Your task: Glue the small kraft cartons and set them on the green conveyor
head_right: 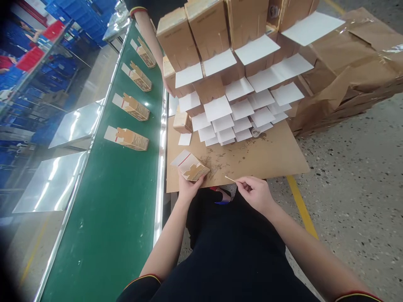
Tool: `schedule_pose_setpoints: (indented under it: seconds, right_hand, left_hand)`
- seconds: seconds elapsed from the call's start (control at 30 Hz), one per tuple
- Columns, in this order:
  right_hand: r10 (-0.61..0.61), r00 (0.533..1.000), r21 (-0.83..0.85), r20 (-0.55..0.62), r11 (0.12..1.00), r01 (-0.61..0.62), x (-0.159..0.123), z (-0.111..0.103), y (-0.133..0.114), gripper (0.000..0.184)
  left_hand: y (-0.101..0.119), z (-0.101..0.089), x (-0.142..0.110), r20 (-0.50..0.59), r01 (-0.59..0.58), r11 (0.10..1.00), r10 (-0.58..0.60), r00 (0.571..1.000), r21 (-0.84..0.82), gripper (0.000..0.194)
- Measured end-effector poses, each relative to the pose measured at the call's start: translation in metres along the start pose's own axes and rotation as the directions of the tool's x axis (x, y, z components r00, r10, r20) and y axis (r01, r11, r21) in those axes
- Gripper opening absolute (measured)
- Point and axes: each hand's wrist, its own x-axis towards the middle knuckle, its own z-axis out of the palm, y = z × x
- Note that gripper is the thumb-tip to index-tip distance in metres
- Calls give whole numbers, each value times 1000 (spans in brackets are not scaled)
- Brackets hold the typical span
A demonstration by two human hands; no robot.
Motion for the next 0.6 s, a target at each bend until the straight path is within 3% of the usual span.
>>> schedule_pose_setpoints:
  seconds: [0.1, 0.2, 0.3, 0.4, 0.47, 0.53, 0.6]
  right_hand:
    - [6, 999, 17, 40, 1000, -6, 2, 3, -1, 23]
    - [10, 1000, 17, 12, 1000, -10, 3, 0, 0, 22]
    - [25, 997, 10, -76, 1000, -24, 0, -9, 6, 21]
    - [45, 991, 12, -124, 999, -44, -1, -17, 12, 21]
    - [48, 991, 19, -123, 999, -46, 3, -17, 12, 21]
    - [43, 994, 30, -100, 999, -40, 9, -15, 10, 23]
    - [29, 997, 35, -77, 999, -27, 14, -14, 8, 24]
  left_hand:
    - [5, -1, 3, 10, -2, 1000, 2, 1000, 10, 79]
    - [4, -27, 1, -15, 6, 999, -6, 1000, 46, 82]
    - [-7, -86, -3, -223, 92, 989, -65, 973, 112, 87]
    - [-22, -157, -3, -465, 209, 966, -117, 877, 152, 95]
    - [-31, -196, -1, -555, 262, 955, -144, 819, 139, 102]
    - [-37, -221, -1, -593, 300, 947, -177, 785, 114, 106]
    - [-39, -233, -4, -585, 300, 942, -159, 795, 151, 111]
